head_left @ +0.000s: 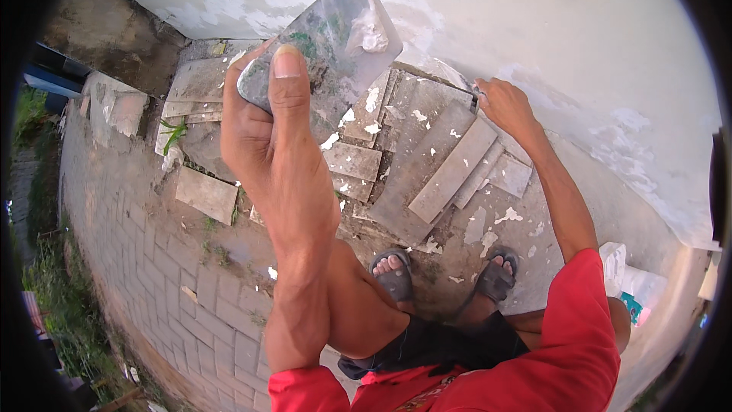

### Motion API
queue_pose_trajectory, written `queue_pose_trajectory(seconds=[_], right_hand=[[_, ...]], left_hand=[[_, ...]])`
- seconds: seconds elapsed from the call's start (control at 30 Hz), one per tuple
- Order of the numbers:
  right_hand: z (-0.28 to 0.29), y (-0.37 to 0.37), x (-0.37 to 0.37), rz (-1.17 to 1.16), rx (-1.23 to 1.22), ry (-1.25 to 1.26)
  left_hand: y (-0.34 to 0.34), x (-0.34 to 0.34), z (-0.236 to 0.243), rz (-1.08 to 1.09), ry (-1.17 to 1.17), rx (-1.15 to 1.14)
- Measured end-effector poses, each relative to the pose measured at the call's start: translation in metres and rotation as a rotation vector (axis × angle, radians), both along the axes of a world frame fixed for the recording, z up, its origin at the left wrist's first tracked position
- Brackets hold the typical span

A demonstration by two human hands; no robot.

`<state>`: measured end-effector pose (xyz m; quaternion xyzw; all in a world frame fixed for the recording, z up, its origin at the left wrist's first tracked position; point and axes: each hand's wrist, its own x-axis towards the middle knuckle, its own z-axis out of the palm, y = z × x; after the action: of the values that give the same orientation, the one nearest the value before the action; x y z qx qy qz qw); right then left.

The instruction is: The person applies and smooths plaster onto an exterior wall using putty knives, scooping and transferring the compound between the blades before spreading it across the wall surface.

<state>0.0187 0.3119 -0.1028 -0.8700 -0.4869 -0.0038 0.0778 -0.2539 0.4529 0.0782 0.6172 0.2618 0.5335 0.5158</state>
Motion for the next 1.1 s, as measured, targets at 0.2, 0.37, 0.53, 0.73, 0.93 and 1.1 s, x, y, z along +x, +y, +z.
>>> queue_pose_trajectory(seconds=[0.2, 0.37, 0.53, 0.73, 0.93, 1.1], right_hand=[[0.017, -0.005, 0.019, -0.030, -0.017, -0.117], [0.015, -0.026, -0.028, -0.153, 0.129, 0.081], [-0.045, 0.022, -0.045, -0.147, 0.168, 0.363], [-0.076, 0.059, -0.038, -0.155, 0.353, 0.573], [-0.086, 0.031, -0.026, -0.329, 0.409, 0.451], [-0.077, -0.014, -0.028, -0.402, 0.497, 0.485]], left_hand=[[0.001, -0.003, -0.003, 0.024, 0.016, -0.040], [0.008, -0.006, -0.005, -0.019, -0.131, -0.097], [-0.004, 0.001, -0.004, -0.102, -0.144, -0.091], [-0.006, -0.004, 0.005, -0.068, -0.152, -0.131], [-0.006, -0.006, -0.003, -0.063, -0.132, -0.018], [-0.004, -0.011, 0.003, -0.064, -0.102, -0.069]])
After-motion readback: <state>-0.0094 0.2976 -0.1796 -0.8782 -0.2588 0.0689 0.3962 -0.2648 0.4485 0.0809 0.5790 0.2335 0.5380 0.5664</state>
